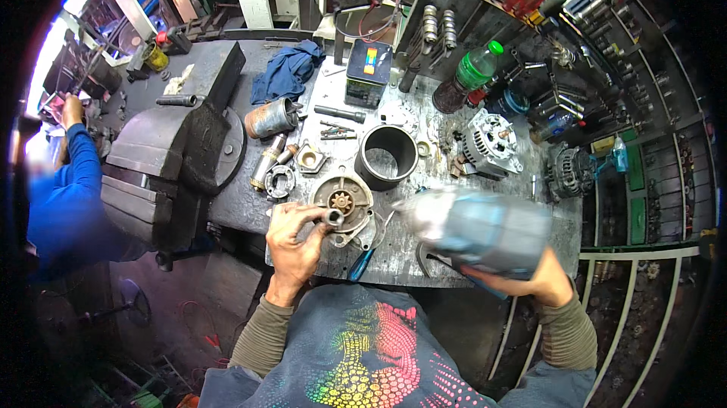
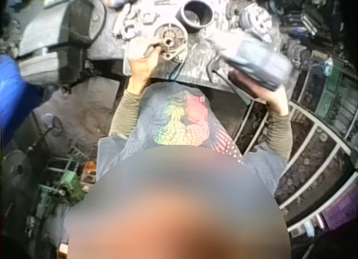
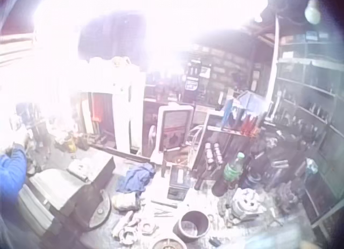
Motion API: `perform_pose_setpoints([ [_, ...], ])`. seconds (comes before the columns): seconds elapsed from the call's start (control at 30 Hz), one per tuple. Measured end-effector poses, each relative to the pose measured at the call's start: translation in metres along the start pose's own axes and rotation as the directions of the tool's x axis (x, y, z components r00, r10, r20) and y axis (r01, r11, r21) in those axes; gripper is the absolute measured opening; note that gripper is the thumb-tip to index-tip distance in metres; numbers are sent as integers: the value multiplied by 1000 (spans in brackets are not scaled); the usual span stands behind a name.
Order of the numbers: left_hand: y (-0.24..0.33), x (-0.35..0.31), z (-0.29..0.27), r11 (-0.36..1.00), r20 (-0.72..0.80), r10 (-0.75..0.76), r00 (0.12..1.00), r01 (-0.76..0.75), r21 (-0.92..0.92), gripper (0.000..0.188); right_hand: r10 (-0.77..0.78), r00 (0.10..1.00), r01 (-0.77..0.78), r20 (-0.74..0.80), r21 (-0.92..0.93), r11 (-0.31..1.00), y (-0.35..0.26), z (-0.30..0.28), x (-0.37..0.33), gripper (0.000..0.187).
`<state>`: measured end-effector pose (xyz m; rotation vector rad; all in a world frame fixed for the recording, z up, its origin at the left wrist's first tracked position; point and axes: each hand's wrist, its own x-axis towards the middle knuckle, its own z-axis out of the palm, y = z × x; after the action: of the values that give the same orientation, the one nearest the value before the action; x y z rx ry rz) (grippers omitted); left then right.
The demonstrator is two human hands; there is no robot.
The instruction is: The person assembles a small engine component on a workbench. They use a power drill to fasten screws, a hammer to tap parts into place, and a ratchet to tighten bolts. The person also handles a cylindrical metal part and a circular metal plate, fitting them together.
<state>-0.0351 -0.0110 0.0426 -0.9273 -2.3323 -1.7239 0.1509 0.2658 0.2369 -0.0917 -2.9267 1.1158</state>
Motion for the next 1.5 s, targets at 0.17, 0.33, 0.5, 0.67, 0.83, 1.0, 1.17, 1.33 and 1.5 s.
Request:
perform_pose_setpoints([
  [0.17,14,-1,-3,906,-106,-373,922,338,-254,20,227,886,-155,-404,204,967,63,-28,-56,62],
  [0.33,50,-3,-23,888,-63,-420,905,395,-236,23,381,722,-16,-578,536,844,163,-32,-87,50],
  [0.5,112,1,19,849,242,-462,854,504,-157,14,467,516,95,-718,590,802,249,-29,-101,50],
  [0.67,121,1,111,848,650,-417,635,530,26,24,468,536,201,-702,645,737,279,-33,-94,41],
  [0.83,79,7,231,781,780,-519,349,565,267,30,448,592,168,-670,646,744,288,-39,-90,40],
  [1.0,49,21,321,752,648,-643,409,494,436,51,407,599,120,-690,579,806,289,-34,-99,42],
  [1.17,39,22,347,814,602,-580,549,356,460,56,421,267,-116,-867,405,907,261,6,-115,49],
  [1.33,59,21,295,923,547,-378,747,347,165,54,521,224,-236,-824,473,849,201,83,-131,38],
  [1.5,87,-8,149,850,694,-302,654,514,-114,43,236,855,-120,-462,266,956,147,147,-71,53],
])
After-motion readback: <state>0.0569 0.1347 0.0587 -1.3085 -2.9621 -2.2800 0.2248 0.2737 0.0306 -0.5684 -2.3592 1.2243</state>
